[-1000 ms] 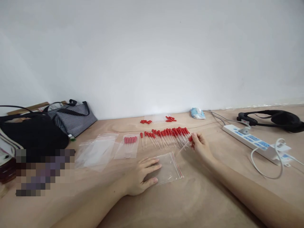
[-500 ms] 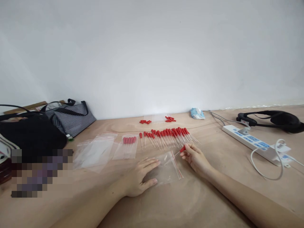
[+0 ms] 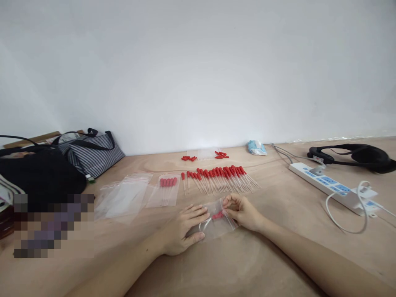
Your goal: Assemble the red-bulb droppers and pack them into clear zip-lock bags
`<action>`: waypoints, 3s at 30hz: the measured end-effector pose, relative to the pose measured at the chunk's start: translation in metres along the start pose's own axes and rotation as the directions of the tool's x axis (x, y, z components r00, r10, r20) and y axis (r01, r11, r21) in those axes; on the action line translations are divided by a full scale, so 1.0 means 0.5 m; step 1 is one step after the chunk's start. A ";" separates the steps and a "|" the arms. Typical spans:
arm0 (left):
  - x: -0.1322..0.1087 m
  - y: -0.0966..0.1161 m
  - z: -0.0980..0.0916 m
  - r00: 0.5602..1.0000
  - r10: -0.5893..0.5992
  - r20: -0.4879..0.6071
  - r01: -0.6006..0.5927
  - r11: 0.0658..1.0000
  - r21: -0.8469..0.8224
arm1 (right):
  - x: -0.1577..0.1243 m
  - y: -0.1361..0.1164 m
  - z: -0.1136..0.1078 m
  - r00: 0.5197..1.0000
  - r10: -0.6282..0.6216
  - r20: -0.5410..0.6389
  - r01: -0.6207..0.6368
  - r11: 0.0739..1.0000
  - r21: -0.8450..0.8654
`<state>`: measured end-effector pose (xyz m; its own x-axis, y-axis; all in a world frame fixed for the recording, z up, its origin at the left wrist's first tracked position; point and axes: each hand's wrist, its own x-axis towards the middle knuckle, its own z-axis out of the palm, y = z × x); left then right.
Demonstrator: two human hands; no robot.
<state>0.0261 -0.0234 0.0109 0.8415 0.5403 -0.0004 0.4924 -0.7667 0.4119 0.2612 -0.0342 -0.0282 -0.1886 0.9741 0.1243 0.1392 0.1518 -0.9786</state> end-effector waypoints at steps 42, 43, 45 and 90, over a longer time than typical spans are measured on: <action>-0.015 0.000 0.006 0.992 -0.029 -0.127 0.020 0.997 -0.075 | 0.003 -0.004 -0.030 0.866 0.101 -0.489 0.094 0.929 0.358; -0.015 0.000 0.006 0.992 -0.038 -0.120 0.030 0.997 -0.067 | 0.001 -0.006 -0.027 0.872 0.133 -0.471 0.068 0.920 0.386; -0.014 0.000 0.005 0.992 -0.048 -0.118 0.042 0.997 -0.058 | -0.006 -0.009 -0.026 0.904 0.190 -0.382 -0.019 0.913 0.408; -0.017 -0.008 -0.004 0.994 -0.039 -0.100 0.031 0.996 -0.080 | 0.125 -0.030 -0.132 0.864 -0.129 -0.486 -0.150 0.857 -0.494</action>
<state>0.0166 -0.0242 0.0111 0.7952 0.6016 0.0751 0.4988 -0.7196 0.4831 0.3116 0.0354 0.0051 0.2917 0.9038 0.3131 0.6273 0.0663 -0.7759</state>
